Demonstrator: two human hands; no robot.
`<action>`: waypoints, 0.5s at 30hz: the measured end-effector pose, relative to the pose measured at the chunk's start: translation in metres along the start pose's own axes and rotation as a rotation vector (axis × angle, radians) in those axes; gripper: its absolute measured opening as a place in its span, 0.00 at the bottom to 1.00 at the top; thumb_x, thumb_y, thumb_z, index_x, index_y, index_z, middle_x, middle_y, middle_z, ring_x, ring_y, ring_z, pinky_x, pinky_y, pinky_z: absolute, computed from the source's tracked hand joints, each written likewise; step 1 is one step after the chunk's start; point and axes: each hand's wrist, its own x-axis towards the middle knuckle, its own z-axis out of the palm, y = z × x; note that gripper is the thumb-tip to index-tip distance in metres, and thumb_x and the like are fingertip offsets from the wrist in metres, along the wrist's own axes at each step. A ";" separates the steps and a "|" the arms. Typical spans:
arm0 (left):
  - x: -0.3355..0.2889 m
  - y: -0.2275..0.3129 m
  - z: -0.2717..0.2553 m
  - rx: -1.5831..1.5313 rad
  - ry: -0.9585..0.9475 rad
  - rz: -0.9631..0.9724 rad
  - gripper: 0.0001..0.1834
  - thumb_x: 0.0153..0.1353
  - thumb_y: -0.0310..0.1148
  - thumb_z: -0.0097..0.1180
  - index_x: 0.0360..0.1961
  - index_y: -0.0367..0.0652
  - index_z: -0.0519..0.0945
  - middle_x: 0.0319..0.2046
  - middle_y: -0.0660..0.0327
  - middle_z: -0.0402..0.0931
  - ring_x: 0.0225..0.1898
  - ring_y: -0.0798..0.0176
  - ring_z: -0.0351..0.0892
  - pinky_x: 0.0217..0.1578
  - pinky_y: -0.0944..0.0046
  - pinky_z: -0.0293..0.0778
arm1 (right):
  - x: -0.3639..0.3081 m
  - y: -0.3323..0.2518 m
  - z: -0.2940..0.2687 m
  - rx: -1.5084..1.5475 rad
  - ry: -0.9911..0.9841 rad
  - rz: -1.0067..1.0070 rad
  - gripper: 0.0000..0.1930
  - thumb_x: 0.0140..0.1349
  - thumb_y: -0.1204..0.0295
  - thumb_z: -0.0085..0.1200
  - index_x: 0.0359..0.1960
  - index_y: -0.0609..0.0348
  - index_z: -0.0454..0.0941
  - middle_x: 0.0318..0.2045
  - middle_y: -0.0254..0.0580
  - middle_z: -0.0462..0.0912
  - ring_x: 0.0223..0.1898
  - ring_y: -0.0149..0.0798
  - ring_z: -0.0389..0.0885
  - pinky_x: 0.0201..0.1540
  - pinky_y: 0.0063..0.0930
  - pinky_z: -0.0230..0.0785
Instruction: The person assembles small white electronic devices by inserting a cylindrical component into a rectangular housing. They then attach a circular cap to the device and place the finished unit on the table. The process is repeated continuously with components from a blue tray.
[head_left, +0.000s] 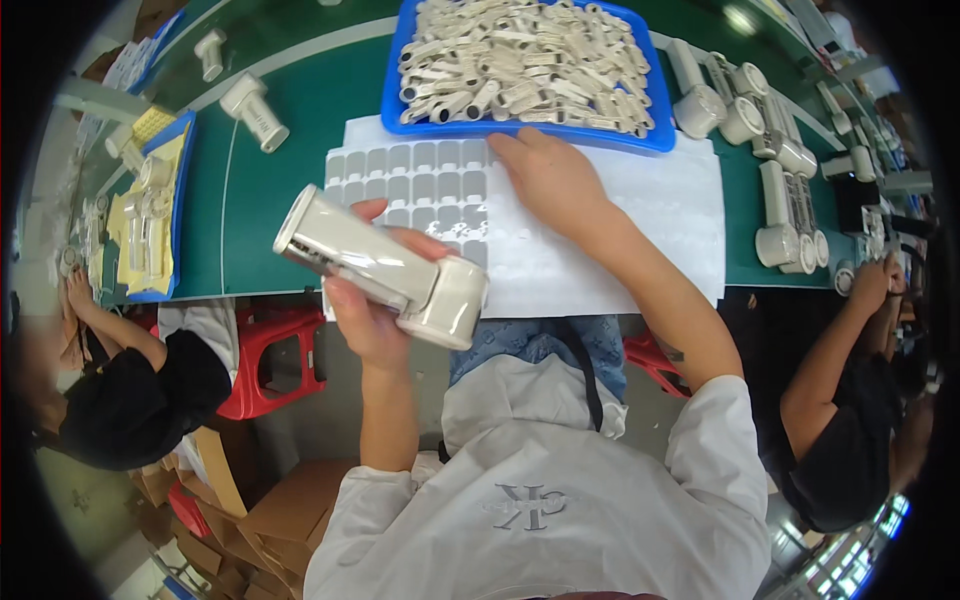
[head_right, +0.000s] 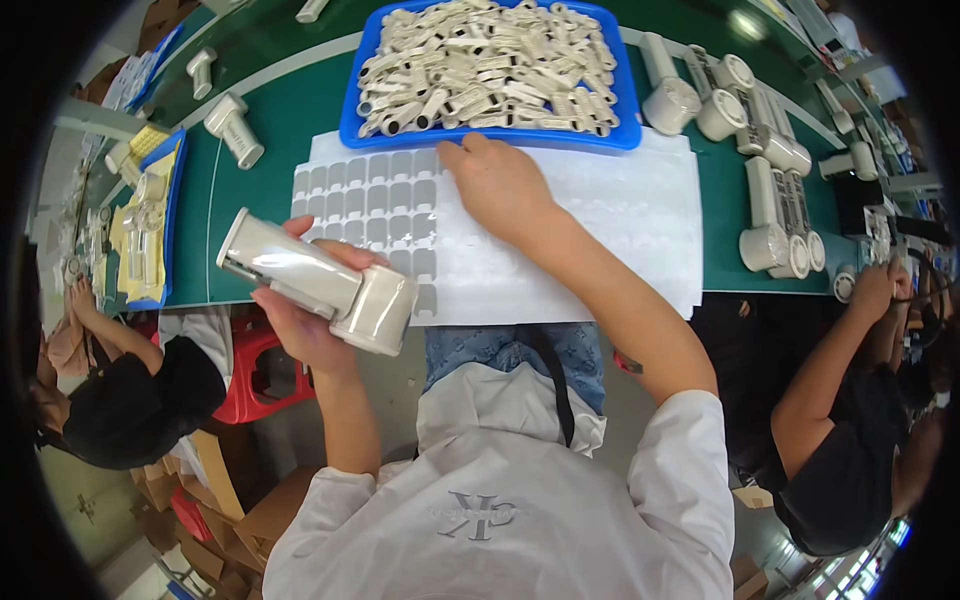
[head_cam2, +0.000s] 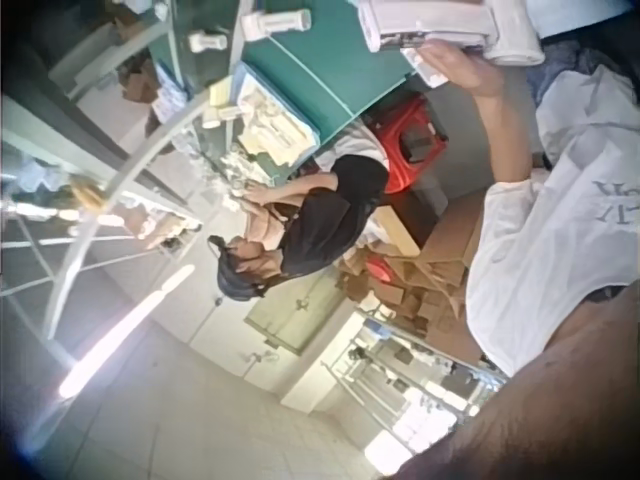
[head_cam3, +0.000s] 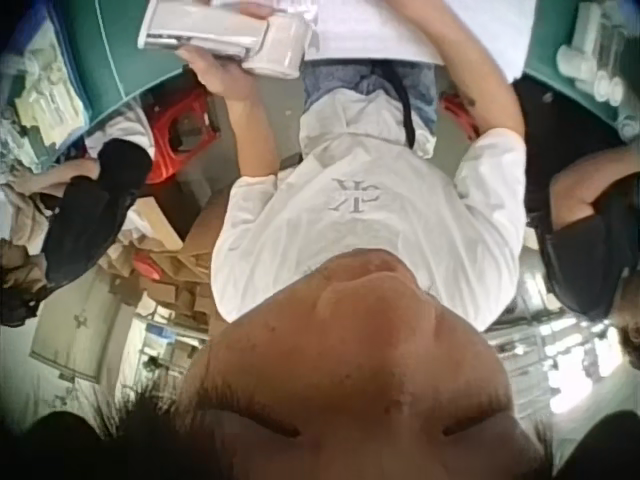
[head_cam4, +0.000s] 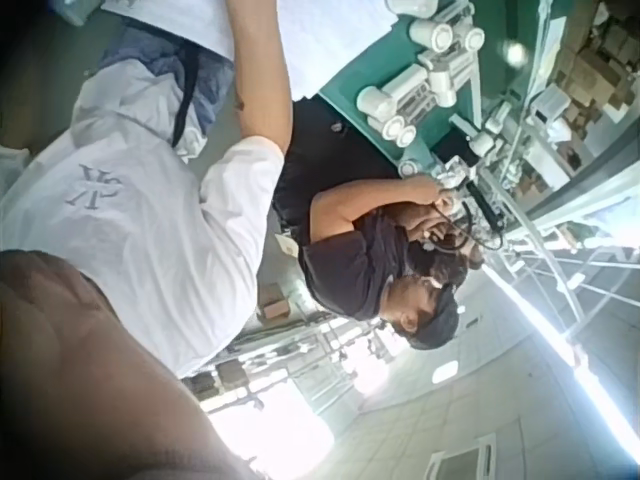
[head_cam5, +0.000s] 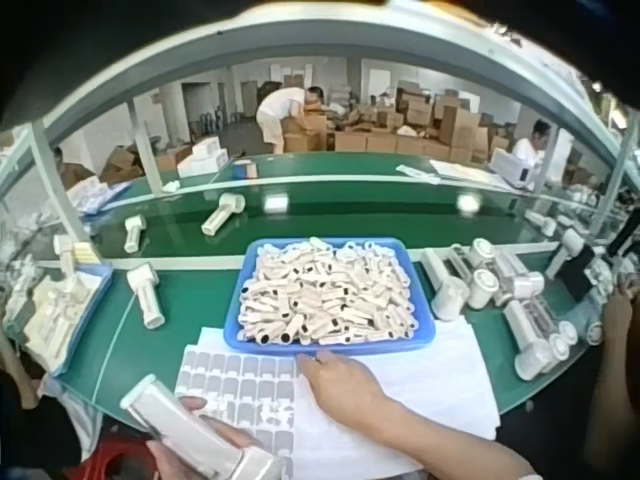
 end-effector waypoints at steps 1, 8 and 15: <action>0.000 -0.002 0.002 -0.030 -0.014 0.000 0.44 0.67 0.68 0.31 0.60 0.33 0.59 0.31 0.45 0.79 0.30 0.50 0.82 0.35 0.53 0.80 | 0.002 0.001 0.002 0.004 0.002 0.009 0.11 0.60 0.73 0.54 0.45 0.56 0.78 0.34 0.49 0.78 0.37 0.53 0.80 0.39 0.47 0.72; -0.003 -0.003 -0.003 -0.014 -0.076 0.010 0.45 0.66 0.68 0.34 0.62 0.33 0.59 0.32 0.45 0.79 0.33 0.48 0.82 0.38 0.51 0.79 | -0.001 -0.006 -0.001 -0.018 0.008 -0.037 0.15 0.58 0.76 0.49 0.48 0.60 0.75 0.34 0.51 0.78 0.37 0.52 0.82 0.37 0.44 0.75; -0.006 -0.002 0.003 0.008 -0.130 0.018 0.44 0.67 0.67 0.34 0.62 0.33 0.58 0.33 0.44 0.78 0.34 0.46 0.82 0.38 0.51 0.79 | 0.005 -0.009 -0.004 -0.065 -0.074 -0.058 0.14 0.58 0.76 0.50 0.46 0.64 0.74 0.35 0.51 0.79 0.39 0.51 0.83 0.37 0.42 0.78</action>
